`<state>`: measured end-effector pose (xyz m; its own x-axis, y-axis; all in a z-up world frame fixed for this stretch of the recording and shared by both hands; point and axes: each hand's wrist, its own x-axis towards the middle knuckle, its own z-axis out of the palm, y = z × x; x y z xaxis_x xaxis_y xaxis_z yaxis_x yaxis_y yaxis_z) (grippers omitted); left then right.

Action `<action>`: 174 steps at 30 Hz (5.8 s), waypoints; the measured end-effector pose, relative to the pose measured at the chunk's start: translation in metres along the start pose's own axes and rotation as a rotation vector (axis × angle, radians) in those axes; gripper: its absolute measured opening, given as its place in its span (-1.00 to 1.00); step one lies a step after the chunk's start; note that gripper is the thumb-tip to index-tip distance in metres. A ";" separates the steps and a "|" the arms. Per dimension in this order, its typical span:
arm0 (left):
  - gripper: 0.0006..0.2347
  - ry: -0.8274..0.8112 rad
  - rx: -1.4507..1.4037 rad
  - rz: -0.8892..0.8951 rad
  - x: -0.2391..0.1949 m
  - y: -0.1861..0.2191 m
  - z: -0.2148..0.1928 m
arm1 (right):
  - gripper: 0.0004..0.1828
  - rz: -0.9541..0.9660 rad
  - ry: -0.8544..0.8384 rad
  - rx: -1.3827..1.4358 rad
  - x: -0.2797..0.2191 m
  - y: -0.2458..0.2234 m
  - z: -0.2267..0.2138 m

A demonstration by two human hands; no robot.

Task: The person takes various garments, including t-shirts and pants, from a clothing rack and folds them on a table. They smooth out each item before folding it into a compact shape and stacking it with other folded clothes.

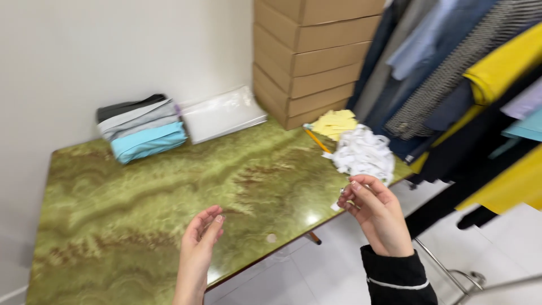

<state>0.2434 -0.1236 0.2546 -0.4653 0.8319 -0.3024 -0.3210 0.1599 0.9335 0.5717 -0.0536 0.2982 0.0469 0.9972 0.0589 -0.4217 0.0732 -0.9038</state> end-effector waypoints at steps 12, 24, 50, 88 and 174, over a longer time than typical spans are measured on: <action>-0.76 -0.380 0.065 0.170 -0.052 -0.013 0.259 | -0.88 -0.237 0.236 -0.013 -0.006 -0.145 -0.203; -0.77 -0.926 0.008 0.192 -0.147 -0.069 0.577 | -0.89 -0.373 0.406 -0.234 -0.010 -0.284 -0.394; -0.68 -1.256 0.759 1.432 -0.134 0.081 1.064 | -0.57 -0.273 1.057 -1.436 0.358 -0.625 -0.568; -0.81 -0.997 0.085 1.941 -0.178 -0.018 0.947 | -0.83 0.158 1.191 -1.988 0.383 -0.571 -0.552; -0.34 -0.801 1.167 0.055 -0.207 -0.417 0.534 | -0.76 -0.562 0.018 -0.915 0.034 -0.218 -0.485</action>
<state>0.9140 -0.0784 0.0311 0.2585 0.8600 -0.4399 0.7214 0.1310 0.6800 1.1049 -0.0443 0.2919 0.0395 0.8238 0.5655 0.5029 0.4726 -0.7236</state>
